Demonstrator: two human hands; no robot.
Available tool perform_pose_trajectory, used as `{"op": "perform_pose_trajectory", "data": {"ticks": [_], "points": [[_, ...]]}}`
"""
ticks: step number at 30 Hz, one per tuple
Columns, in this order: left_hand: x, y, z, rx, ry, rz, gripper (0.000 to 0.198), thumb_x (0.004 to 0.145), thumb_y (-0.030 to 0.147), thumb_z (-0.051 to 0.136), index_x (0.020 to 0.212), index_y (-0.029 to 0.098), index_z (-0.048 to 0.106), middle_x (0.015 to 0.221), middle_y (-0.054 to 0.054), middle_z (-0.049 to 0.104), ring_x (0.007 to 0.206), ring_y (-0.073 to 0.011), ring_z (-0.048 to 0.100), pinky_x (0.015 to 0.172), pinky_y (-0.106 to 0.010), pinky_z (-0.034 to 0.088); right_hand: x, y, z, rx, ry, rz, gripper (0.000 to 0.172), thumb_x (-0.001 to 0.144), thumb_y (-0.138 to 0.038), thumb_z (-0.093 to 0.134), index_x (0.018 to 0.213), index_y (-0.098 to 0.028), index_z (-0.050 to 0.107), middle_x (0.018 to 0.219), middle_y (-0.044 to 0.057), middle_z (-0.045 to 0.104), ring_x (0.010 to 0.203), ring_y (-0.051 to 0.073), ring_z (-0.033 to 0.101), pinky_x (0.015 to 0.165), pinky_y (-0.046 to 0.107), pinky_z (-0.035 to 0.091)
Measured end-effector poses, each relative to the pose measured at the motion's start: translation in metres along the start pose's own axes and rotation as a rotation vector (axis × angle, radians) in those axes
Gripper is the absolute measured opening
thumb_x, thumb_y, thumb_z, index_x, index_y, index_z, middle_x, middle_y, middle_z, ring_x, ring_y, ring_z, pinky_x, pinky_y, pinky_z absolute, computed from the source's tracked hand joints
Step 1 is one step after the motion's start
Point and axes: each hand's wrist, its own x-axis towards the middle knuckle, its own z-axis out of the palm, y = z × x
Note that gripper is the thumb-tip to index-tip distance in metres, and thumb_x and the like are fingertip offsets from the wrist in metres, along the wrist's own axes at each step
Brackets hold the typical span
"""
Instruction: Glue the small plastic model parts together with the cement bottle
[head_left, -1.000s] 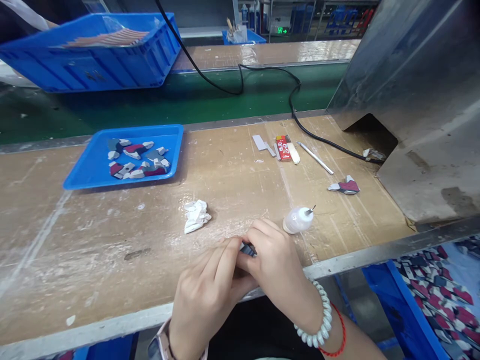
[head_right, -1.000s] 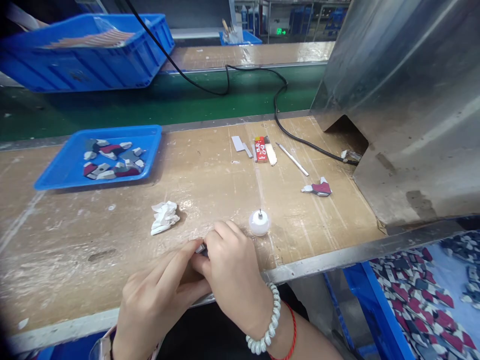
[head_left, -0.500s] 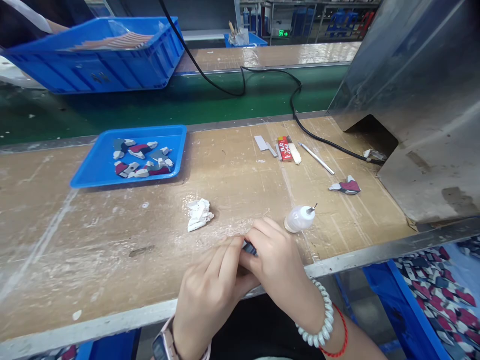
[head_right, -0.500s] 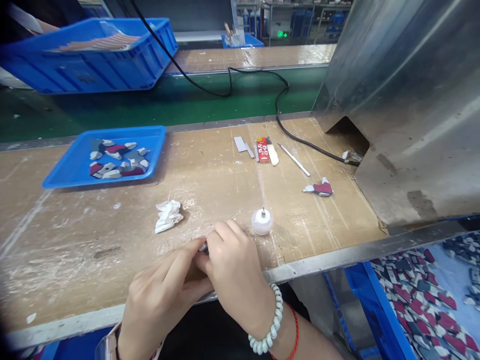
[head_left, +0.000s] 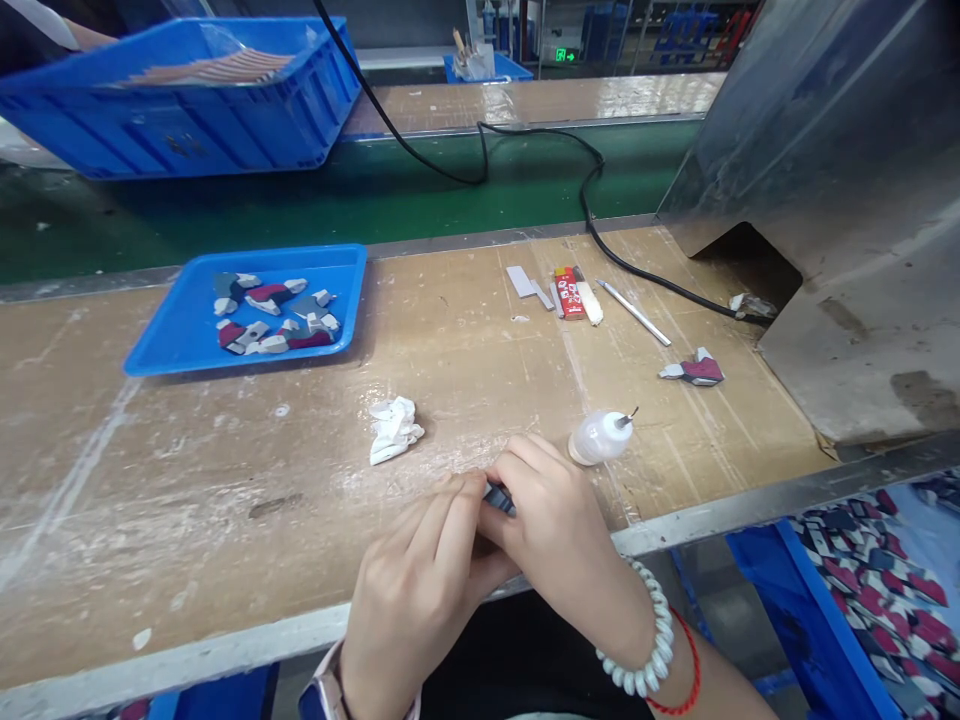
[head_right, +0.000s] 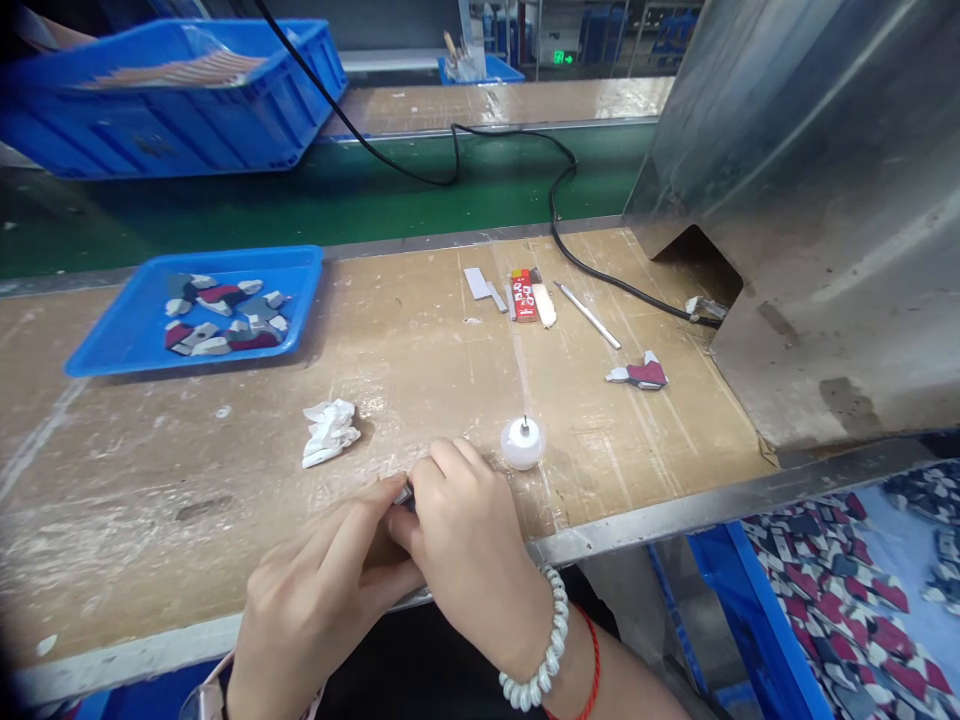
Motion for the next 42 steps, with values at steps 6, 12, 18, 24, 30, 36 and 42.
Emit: {"op": "perform_pose_trajectory", "data": {"ticks": [6,12,18,24,30,36,42], "points": [[0.0015,-0.0007,0.0009,-0.015,0.004,0.017,0.035,0.106,0.034,0.051,0.112,0.001,0.062,0.090,-0.014,0.075,0.086,-0.0244,0.075,0.081,-0.031,0.056,0.0006,-0.0013,-0.0007,0.006,-0.008,0.029,0.031,0.092,-0.018,0.069,0.071,-0.019,0.046,0.077,-0.003,0.050,0.075,0.014,0.048,0.064,0.030,0.035],[0.0015,-0.0014,-0.0004,-0.017,-0.001,0.016,0.036,0.106,0.035,0.052,0.113,0.001,0.062,0.087,-0.013,0.074,0.083,-0.0234,0.074,0.077,-0.031,0.055,-0.0005,-0.0021,-0.0025,0.003,-0.012,0.034,0.032,0.090,-0.016,0.071,0.071,-0.019,0.045,0.077,-0.003,0.050,0.075,0.015,0.048,0.064,0.030,0.035],[0.0016,-0.0005,-0.0006,-0.019,-0.007,-0.001,0.033,0.107,0.033,0.051,0.114,0.003,0.062,0.089,-0.011,0.074,0.082,-0.0224,0.073,0.075,-0.030,0.054,0.0014,-0.0027,-0.0033,-0.011,-0.015,0.019,0.031,0.091,-0.015,0.069,0.072,-0.019,0.045,0.078,-0.003,0.050,0.076,0.015,0.048,0.064,0.030,0.035],[0.0029,-0.0003,0.0009,-0.017,0.005,0.013,0.033,0.106,0.032,0.052,0.111,0.001,0.063,0.086,-0.012,0.072,0.080,-0.0230,0.073,0.076,-0.031,0.053,-0.0012,-0.0037,-0.0049,-0.011,-0.048,0.026,0.028,0.095,-0.019,0.066,0.075,-0.019,0.047,0.081,-0.002,0.052,0.077,0.015,0.048,0.065,0.031,0.035],[0.0036,-0.0003,-0.0001,-0.003,0.003,0.018,0.034,0.105,0.034,0.055,0.113,0.002,0.062,0.086,-0.011,0.073,0.080,-0.0230,0.073,0.077,-0.031,0.054,-0.0005,-0.0035,-0.0044,-0.001,-0.033,0.022,0.028,0.094,-0.018,0.068,0.074,-0.019,0.047,0.080,-0.002,0.053,0.077,0.016,0.049,0.064,0.031,0.036],[0.0018,0.0001,0.0007,-0.012,0.000,0.005,0.033,0.106,0.035,0.052,0.114,0.004,0.061,0.084,-0.010,0.073,0.075,-0.0218,0.073,0.072,-0.030,0.054,-0.0009,-0.0033,-0.0032,-0.020,-0.037,0.014,0.028,0.094,-0.018,0.067,0.074,-0.019,0.048,0.080,-0.002,0.053,0.077,0.016,0.049,0.065,0.031,0.037],[0.0006,0.0009,0.0017,-0.006,0.026,0.008,0.035,0.105,0.036,0.054,0.111,0.002,0.063,0.092,-0.013,0.074,0.083,-0.0237,0.073,0.077,-0.031,0.053,-0.0020,-0.0023,-0.0016,-0.007,-0.009,0.008,0.030,0.093,-0.017,0.069,0.073,-0.019,0.046,0.078,-0.003,0.051,0.076,0.015,0.049,0.064,0.030,0.036]]}}
